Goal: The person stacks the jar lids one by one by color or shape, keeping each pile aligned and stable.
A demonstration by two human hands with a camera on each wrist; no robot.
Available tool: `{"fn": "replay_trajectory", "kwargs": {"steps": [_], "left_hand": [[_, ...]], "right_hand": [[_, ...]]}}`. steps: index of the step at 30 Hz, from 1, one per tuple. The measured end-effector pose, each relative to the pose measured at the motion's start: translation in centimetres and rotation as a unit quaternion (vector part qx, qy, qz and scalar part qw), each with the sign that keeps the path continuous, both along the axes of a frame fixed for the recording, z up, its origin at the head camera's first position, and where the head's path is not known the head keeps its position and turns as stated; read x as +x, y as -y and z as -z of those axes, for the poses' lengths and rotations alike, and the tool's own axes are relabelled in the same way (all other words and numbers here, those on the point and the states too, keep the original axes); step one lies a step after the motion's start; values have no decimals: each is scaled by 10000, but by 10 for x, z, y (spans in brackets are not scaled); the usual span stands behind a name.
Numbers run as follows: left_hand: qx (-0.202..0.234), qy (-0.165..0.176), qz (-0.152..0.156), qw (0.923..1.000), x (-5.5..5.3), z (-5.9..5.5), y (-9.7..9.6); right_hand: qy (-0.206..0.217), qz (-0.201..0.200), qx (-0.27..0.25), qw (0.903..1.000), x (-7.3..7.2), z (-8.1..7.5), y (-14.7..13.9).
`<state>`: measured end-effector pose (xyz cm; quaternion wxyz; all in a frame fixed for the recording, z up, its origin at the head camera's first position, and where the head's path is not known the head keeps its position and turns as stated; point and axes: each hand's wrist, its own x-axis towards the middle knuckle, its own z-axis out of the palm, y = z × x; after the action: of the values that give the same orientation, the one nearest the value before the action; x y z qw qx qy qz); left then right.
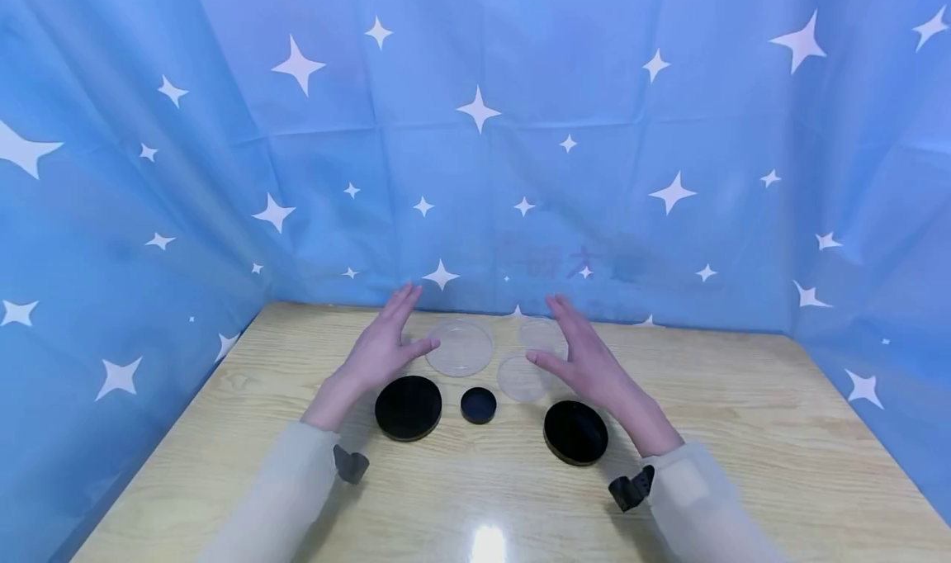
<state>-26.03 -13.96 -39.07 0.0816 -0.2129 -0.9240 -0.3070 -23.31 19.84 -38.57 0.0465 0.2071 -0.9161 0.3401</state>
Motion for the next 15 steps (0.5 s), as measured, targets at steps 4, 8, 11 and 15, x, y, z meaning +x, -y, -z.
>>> {"fn": "replay_trajectory", "kwargs": {"steps": [4, 8, 11, 15], "left_hand": [[459, 194, 54, 9987, -6, 2, 0], [1025, 455, 13, 9937, -9, 3, 0], [1481, 697, 53, 9865, -10, 6, 1], [2037, 1042, 143, 9734, -12, 10, 3]], "right_hand": [[192, -32, -292, 9994, -7, 1, 4], [450, -52, -794, 9958, -13, 4, 9], [653, -119, -1189, 9907, -17, 6, 15], [936, -209, -1516, 9838, -23, 8, 22]]}}
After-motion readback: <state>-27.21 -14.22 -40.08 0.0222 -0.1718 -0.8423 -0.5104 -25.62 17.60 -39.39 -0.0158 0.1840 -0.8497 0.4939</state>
